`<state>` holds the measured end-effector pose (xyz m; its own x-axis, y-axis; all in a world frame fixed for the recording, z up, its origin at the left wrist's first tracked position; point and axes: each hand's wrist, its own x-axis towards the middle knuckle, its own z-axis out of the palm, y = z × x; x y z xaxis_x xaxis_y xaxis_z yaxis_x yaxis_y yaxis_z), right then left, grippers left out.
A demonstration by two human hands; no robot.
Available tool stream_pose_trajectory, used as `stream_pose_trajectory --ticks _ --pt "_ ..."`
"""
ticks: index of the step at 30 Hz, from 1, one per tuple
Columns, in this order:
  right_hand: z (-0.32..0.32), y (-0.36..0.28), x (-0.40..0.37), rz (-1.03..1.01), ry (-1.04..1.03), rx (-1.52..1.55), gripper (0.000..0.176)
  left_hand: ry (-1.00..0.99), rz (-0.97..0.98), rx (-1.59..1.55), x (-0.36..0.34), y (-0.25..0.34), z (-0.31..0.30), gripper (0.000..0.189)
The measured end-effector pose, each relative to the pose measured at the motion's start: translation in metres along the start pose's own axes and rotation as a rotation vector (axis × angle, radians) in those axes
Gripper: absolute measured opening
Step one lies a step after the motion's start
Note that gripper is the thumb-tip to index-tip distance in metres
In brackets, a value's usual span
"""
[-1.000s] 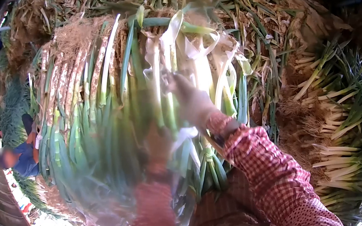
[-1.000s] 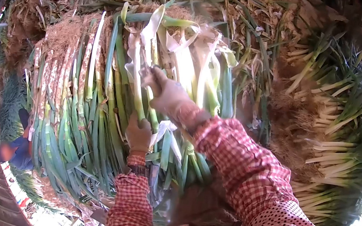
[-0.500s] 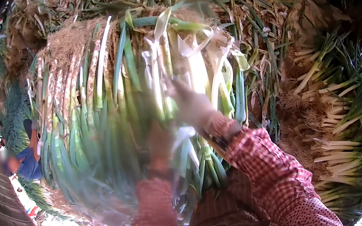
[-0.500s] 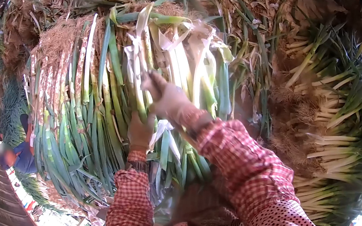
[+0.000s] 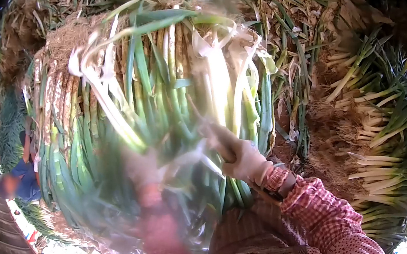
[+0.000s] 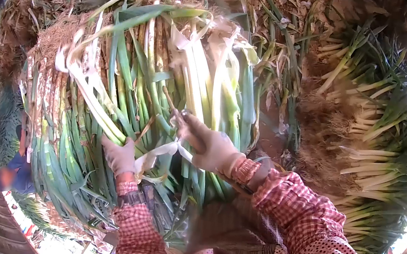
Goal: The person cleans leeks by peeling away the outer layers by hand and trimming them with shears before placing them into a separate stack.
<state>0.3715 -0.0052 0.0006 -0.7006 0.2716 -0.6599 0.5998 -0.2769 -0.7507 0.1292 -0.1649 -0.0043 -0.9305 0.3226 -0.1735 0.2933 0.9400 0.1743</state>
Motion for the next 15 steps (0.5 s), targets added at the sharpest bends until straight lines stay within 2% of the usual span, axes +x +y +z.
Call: stream_pose_trajectory --ticks 1,2,4,6,8,10,11,14,15 --pt "0.006 0.002 0.008 -0.007 0.022 0.021 0.095 0.016 0.054 0.210 -0.001 0.015 -0.007 0.097" --pt "0.012 0.005 0.019 -0.040 0.057 0.000 0.096 -0.002 -0.062 0.304 -0.003 0.045 -0.016 0.096" --pt "0.018 0.011 0.051 -0.087 0.118 -0.056 0.096 0.164 0.086 0.204 -0.002 0.066 -0.007 0.088" --pt "0.017 0.007 0.090 -0.100 0.160 -0.139 0.097 0.064 0.398 -0.093 0.014 0.052 0.042 0.073" --pt "0.009 -0.001 0.113 -0.094 0.194 -0.166 0.097 -0.136 0.418 -0.198 0.027 0.084 0.073 0.054" --pt "-0.007 -0.019 0.108 -0.071 0.228 -0.047 0.097 -0.190 0.370 -0.024 0.035 0.107 0.095 0.043" --pt "-0.012 -0.026 0.101 -0.048 0.241 0.047 0.097 -0.240 0.328 -0.037 0.035 0.109 0.098 0.041" --pt "-0.011 0.010 0.063 -0.135 0.102 0.068 0.096 -0.375 0.203 -0.082 0.040 0.122 0.087 0.033" --pt "-0.015 0.006 0.042 -0.123 0.066 0.082 0.096 -0.348 0.266 -0.002 0.047 0.117 0.092 0.031"
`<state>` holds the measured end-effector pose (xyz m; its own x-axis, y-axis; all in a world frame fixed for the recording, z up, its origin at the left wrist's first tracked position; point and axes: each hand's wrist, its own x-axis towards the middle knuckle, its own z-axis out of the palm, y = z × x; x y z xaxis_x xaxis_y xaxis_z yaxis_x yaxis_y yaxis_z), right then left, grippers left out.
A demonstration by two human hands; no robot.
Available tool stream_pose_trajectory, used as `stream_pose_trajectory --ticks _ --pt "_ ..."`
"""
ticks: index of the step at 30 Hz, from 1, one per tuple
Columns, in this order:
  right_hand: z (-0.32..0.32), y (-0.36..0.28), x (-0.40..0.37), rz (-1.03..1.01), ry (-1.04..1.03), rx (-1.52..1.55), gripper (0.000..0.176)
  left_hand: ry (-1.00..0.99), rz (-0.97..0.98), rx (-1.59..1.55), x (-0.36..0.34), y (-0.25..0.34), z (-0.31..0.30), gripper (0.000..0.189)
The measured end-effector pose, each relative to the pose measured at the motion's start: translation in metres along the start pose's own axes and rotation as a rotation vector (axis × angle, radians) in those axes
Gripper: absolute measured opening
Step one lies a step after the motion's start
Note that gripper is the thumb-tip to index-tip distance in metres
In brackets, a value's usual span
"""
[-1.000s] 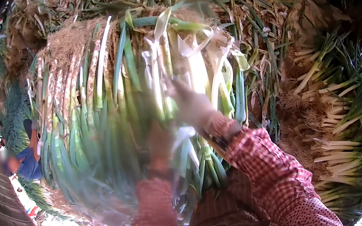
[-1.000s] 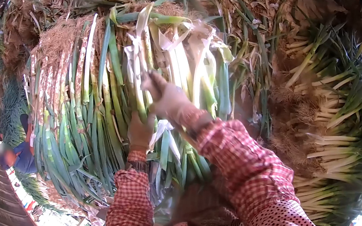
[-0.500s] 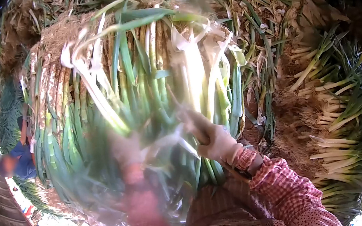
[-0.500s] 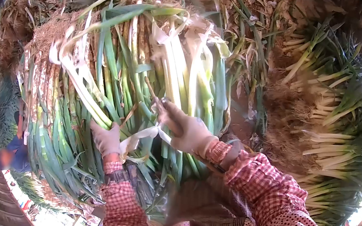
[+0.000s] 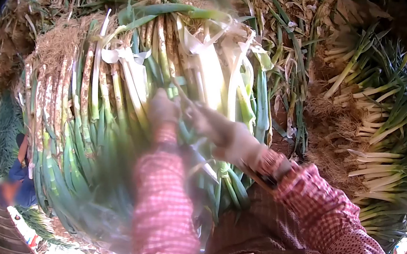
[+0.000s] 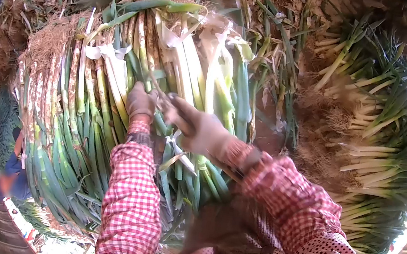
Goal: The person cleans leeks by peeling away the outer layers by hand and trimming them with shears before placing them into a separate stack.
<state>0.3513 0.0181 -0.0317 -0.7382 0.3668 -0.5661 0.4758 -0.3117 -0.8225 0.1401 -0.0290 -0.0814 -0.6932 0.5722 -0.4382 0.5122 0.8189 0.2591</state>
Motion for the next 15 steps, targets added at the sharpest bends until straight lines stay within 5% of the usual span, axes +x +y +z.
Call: stream_pose_trajectory --ticks 3,8,11,12,15 --pt "-0.007 -0.017 -0.044 0.038 -0.077 0.044 0.095 -0.196 0.010 -0.605 0.004 -0.035 0.011 0.035" --pt "0.002 -0.016 -0.044 0.125 -0.120 -0.051 0.095 -0.329 -0.185 -0.787 -0.002 -0.062 0.022 0.050" --pt "0.007 -0.013 -0.049 0.098 -0.121 -0.012 0.095 -0.106 -0.149 -0.927 -0.005 -0.084 0.048 0.052" --pt "0.006 -0.013 -0.048 0.088 -0.112 0.006 0.095 -0.133 -0.192 -0.736 -0.021 -0.058 0.032 0.058" --pt "0.002 -0.019 -0.033 0.068 -0.105 -0.039 0.096 -0.170 -0.130 -0.935 -0.019 -0.065 0.037 0.052"
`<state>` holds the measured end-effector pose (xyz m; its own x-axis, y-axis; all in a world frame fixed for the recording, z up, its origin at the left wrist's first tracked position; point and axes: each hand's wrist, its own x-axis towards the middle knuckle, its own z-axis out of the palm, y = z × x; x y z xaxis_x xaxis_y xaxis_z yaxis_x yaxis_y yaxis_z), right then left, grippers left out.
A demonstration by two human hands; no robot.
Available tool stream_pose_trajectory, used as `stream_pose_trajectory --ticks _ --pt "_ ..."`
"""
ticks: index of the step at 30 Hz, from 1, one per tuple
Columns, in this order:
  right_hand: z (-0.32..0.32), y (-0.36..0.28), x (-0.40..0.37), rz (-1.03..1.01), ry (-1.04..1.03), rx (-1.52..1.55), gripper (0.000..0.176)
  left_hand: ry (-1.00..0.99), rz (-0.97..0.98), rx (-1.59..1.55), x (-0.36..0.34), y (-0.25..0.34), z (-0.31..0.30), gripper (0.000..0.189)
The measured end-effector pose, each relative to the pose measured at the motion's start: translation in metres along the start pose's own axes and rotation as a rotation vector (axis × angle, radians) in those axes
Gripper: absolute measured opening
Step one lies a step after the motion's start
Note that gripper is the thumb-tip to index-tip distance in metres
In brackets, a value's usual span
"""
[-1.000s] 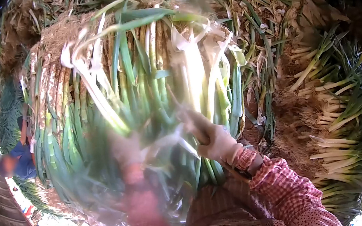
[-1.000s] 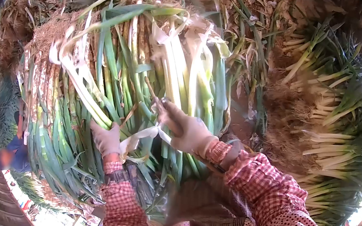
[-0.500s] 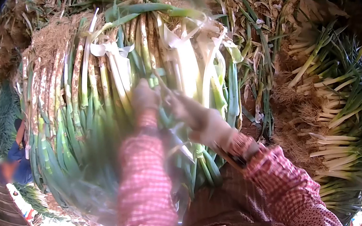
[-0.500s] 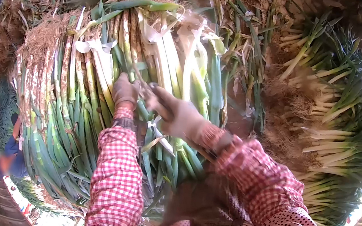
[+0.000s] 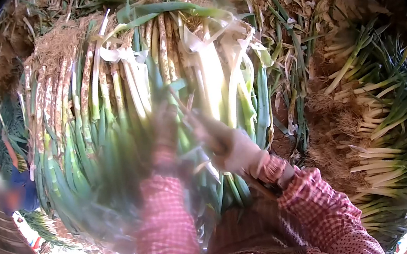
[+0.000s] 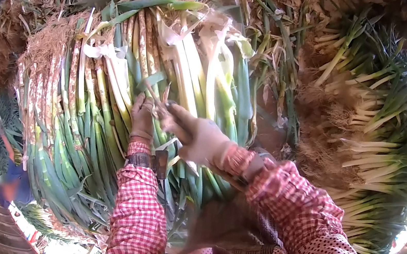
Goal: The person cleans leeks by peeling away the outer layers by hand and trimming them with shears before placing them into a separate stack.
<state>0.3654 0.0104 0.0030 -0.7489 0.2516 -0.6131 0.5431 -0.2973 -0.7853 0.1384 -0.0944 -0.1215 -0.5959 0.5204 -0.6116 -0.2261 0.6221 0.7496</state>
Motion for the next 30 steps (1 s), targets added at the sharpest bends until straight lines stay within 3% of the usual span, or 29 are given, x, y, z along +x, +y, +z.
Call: stream_pose_trajectory --ticks 1,3,5,8,9,10,12,13,15,17,18,21,23,26,28,30 --pt "-0.001 -0.003 -0.001 0.007 -0.005 0.026 0.096 -0.052 -0.053 -0.082 -0.004 0.001 -0.005 0.052" --pt "-0.005 -0.013 -0.005 0.019 -0.008 0.079 0.097 -0.040 0.055 -0.004 -0.014 0.001 -0.006 0.051" --pt "-0.008 -0.022 -0.004 0.024 -0.012 0.126 0.099 -0.020 0.243 0.248 -0.025 0.000 -0.014 0.038" --pt "0.007 -0.005 -0.047 -0.206 -0.044 0.085 0.096 -0.016 0.077 -0.194 -0.070 0.031 -0.017 0.048" --pt "0.015 -0.002 -0.060 -0.068 -0.120 0.137 0.098 0.045 0.078 -0.165 -0.080 0.035 -0.020 0.048" --pt "0.016 -0.011 -0.067 -0.069 -0.112 0.140 0.097 0.097 0.161 0.006 -0.090 0.041 -0.023 0.051" --pt "0.019 -0.030 -0.081 -0.072 -0.097 0.145 0.094 0.096 0.262 -0.026 -0.122 0.065 -0.018 0.055" --pt "0.022 -0.035 -0.081 -0.116 -0.062 0.170 0.089 0.079 0.219 -0.142 -0.131 0.068 -0.018 0.057" --pt "0.028 -0.035 -0.080 -0.164 -0.024 0.202 0.088 0.085 0.039 -0.316 -0.132 0.079 -0.007 0.055" --pt "0.027 -0.033 -0.072 0.062 -0.118 0.142 0.092 -0.006 -0.084 -0.421 -0.105 0.060 -0.007 0.053" --pt "0.029 -0.026 -0.071 0.042 -0.087 0.131 0.094 -0.066 -0.136 -0.456 -0.087 0.045 -0.010 0.053" --pt "0.030 -0.010 -0.069 0.001 -0.005 0.131 0.098 -0.145 -0.067 -0.267 -0.062 0.018 -0.010 0.051" --pt "0.034 0.003 -0.062 -0.071 0.105 0.141 0.098 -0.085 0.041 -0.132 -0.051 -0.006 -0.011 0.050" --pt "0.031 0.000 -0.053 -0.050 0.026 0.160 0.098 -0.037 0.000 -0.100 -0.061 0.015 0.002 0.048" --pt "0.029 -0.005 -0.040 0.013 0.061 0.143 0.098 -0.052 0.025 -0.127 -0.038 -0.033 -0.010 0.045" --pt "0.026 -0.003 -0.012 -0.005 0.104 0.087 0.099 -0.007 0.111 -0.018 -0.036 -0.036 -0.011 0.041"
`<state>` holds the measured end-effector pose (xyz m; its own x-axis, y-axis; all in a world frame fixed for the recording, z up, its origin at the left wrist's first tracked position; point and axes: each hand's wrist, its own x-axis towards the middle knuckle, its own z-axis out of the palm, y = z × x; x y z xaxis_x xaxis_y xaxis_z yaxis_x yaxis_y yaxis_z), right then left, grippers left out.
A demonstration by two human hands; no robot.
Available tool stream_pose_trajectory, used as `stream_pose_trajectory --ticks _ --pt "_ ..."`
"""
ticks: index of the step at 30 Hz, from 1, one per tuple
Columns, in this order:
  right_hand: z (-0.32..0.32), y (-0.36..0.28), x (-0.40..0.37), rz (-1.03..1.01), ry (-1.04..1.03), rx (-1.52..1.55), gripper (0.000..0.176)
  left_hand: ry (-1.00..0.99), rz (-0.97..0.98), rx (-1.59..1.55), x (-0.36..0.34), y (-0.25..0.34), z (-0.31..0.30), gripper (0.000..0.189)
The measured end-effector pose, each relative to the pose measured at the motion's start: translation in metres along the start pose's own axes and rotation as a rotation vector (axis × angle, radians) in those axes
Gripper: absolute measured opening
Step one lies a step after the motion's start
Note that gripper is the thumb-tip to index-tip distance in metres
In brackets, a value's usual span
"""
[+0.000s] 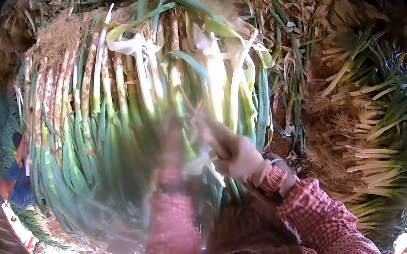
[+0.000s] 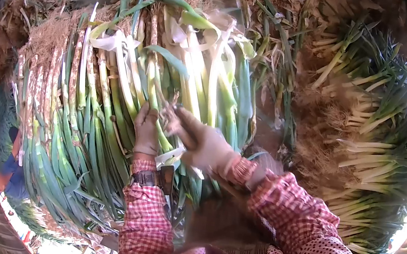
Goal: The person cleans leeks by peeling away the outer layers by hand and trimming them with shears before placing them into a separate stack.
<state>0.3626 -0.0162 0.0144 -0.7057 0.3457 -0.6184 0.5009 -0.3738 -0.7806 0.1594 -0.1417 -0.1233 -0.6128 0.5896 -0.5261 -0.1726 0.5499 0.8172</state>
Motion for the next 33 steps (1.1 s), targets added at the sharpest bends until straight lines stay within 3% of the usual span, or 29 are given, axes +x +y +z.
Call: stream_pose_trajectory --ticks 4,5,8,10,12,13,14,16,18,19,20,24,25,28,30,31,32,33 --pt "-0.002 0.019 0.083 -0.067 0.119 -0.116 0.099 -0.016 -0.124 -0.178 -0.003 -0.001 0.003 0.032" --pt "-0.005 0.014 0.100 -0.064 0.149 -0.138 0.098 0.023 -0.040 0.035 -0.002 0.006 0.005 0.028" --pt "-0.020 -0.014 0.129 -0.009 0.286 0.036 0.093 -0.070 -0.121 -0.191 -0.014 0.043 0.009 0.030" --pt "-0.030 -0.021 0.130 -0.025 0.294 0.091 0.093 -0.006 0.057 -0.009 -0.018 0.044 0.013 0.033" --pt "-0.028 -0.026 0.100 0.033 0.171 0.000 0.091 -0.022 0.101 0.065 -0.014 0.023 0.006 0.035" --pt "-0.016 0.020 0.101 -0.250 0.171 -0.181 0.092 -0.024 0.082 0.037 -0.013 0.020 0.005 0.035" --pt "-0.015 0.030 0.089 -0.268 0.110 -0.076 0.091 -0.022 -0.013 -0.119 -0.015 0.025 0.010 0.036" --pt "-0.018 0.029 0.075 -0.234 0.054 -0.001 0.091 0.003 -0.084 -0.089 -0.021 0.043 0.019 0.039" --pt "-0.027 0.026 0.096 -0.207 0.085 -0.044 0.095 0.048 -0.044 0.287 -0.029 0.058 0.025 0.042" --pt "-0.030 0.025 0.118 -0.227 0.110 -0.057 0.098 0.177 0.231 0.448 -0.020 0.016 0.024 0.044" --pt "-0.039 -0.035 0.107 0.026 0.157 -0.046 0.095 0.167 0.294 0.527 -0.021 0.015 0.029 0.045" --pt "-0.042 -0.025 0.141 -0.162 0.214 0.056 0.094 -0.047 0.497 1.190 -0.030 0.058 0.032 0.046" --pt "-0.041 -0.042 0.115 -0.066 0.134 0.043 0.095 -0.011 0.465 1.256 -0.034 0.069 0.026 0.046" --pt "-0.028 -0.042 0.067 -0.033 -0.136 -0.103 0.098 0.451 0.091 1.080 -0.045 0.082 0.002 0.038" --pt "-0.012 -0.045 0.047 0.011 -0.323 -0.206 0.099 0.167 -0.206 1.085 -0.036 0.064 -0.013 0.038" --pt "-0.004 -0.054 0.043 0.040 -0.390 -0.247 0.100 0.211 -0.145 0.878 -0.047 0.075 -0.001 0.038" --pt "0.004 -0.066 0.041 0.081 -0.443 -0.317 0.098 0.343 0.213 0.924 -0.039 0.006 -0.010 0.035" --pt "0.020 -0.047 0.050 -0.083 -0.371 -0.216 0.092 0.496 0.561 1.016 -0.031 -0.061 -0.018 0.032"
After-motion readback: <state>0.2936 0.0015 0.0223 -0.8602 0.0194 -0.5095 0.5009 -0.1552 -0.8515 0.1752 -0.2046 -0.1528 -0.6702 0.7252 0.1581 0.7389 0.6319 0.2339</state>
